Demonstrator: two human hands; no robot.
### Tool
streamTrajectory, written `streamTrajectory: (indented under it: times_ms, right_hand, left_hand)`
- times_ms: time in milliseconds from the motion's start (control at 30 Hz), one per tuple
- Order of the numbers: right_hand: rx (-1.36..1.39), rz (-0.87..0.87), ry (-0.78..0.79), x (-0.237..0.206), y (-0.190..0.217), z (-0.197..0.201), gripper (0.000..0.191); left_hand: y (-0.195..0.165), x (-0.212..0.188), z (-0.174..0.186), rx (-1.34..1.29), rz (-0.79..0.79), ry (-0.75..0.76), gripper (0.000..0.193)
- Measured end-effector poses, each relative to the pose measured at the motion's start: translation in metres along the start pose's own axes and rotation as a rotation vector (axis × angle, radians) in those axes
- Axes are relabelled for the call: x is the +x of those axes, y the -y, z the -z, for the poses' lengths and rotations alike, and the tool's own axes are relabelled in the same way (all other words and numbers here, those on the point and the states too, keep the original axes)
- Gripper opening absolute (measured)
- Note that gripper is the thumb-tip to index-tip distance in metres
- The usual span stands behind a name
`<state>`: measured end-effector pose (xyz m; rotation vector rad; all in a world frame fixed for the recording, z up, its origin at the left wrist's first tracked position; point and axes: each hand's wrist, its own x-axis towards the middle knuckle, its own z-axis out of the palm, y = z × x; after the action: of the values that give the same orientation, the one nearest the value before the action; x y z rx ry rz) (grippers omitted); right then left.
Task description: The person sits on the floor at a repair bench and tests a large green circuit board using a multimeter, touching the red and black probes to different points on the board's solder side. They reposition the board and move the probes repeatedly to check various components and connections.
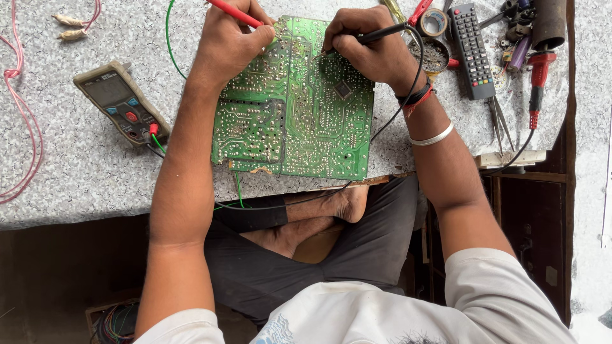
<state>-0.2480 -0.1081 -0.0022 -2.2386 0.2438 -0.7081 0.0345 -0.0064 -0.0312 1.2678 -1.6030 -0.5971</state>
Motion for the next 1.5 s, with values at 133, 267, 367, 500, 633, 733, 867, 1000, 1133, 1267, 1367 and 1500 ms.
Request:
streamTrajectory:
  times_ms: [133, 267, 367, 500, 633, 733, 867, 1000, 1133, 1267, 1367, 1500]
  right_hand:
    - [-0.004, -0.015, -0.001, 0.0005, 0.0022, -0.0005, 0.016]
    - [0.022, -0.022, -0.003, 0.0021, 0.0037, -0.0015, 0.016]
    - [0.008, -0.033, -0.006, 0.0027, 0.0047, -0.0021, 0.016]
    - [-0.012, -0.039, -0.009, 0.0030, 0.0055, -0.0016, 0.016]
    - [0.010, -0.037, -0.007, 0.0030, 0.0057, -0.0019, 0.016]
    - [-0.004, -0.031, -0.011, 0.0024, 0.0051, -0.0020, 0.016]
    - [-0.041, -0.024, -0.005, 0.0023, 0.0021, -0.0014, 0.017]
    - [-0.033, -0.007, -0.008, 0.0012, -0.0007, -0.0007, 0.016]
    - [-0.059, 0.005, 0.004, 0.0015, -0.0014, 0.0009, 0.017]
    - [0.000, -0.026, -0.005, 0.0010, 0.0009, -0.0003, 0.016]
    - [0.005, -0.033, -0.006, 0.0015, 0.0016, -0.0017, 0.016]
    - [-0.003, -0.039, 0.000, 0.0027, 0.0006, -0.0019, 0.017]
  left_hand:
    - [0.0039, -0.0001, 0.0012, -0.010, 0.016, 0.002, 0.011]
    - [0.0058, -0.0007, 0.0015, -0.009, 0.028, 0.001, 0.011]
    - [0.0065, -0.0005, 0.0021, 0.010, 0.006, -0.006, 0.011]
    - [0.0070, 0.0000, 0.0017, 0.010, 0.007, -0.009, 0.011]
    - [0.0063, 0.0000, 0.0024, 0.014, 0.006, -0.007, 0.011]
    - [0.0054, -0.0002, 0.0025, 0.005, 0.027, -0.003, 0.011]
    - [0.0047, -0.0006, 0.0018, 0.000, 0.023, -0.001, 0.012]
    - [0.0046, -0.0001, 0.0009, 0.001, 0.011, 0.000, 0.011]
    - [0.0035, 0.0011, 0.0002, 0.002, 0.023, 0.003, 0.011]
    - [0.0026, 0.0003, -0.0004, -0.001, 0.043, -0.003, 0.010]
    - [0.0041, -0.0002, 0.0002, 0.009, 0.037, -0.004, 0.011]
    - [0.0065, 0.0007, 0.0003, 0.017, -0.001, -0.011, 0.012]
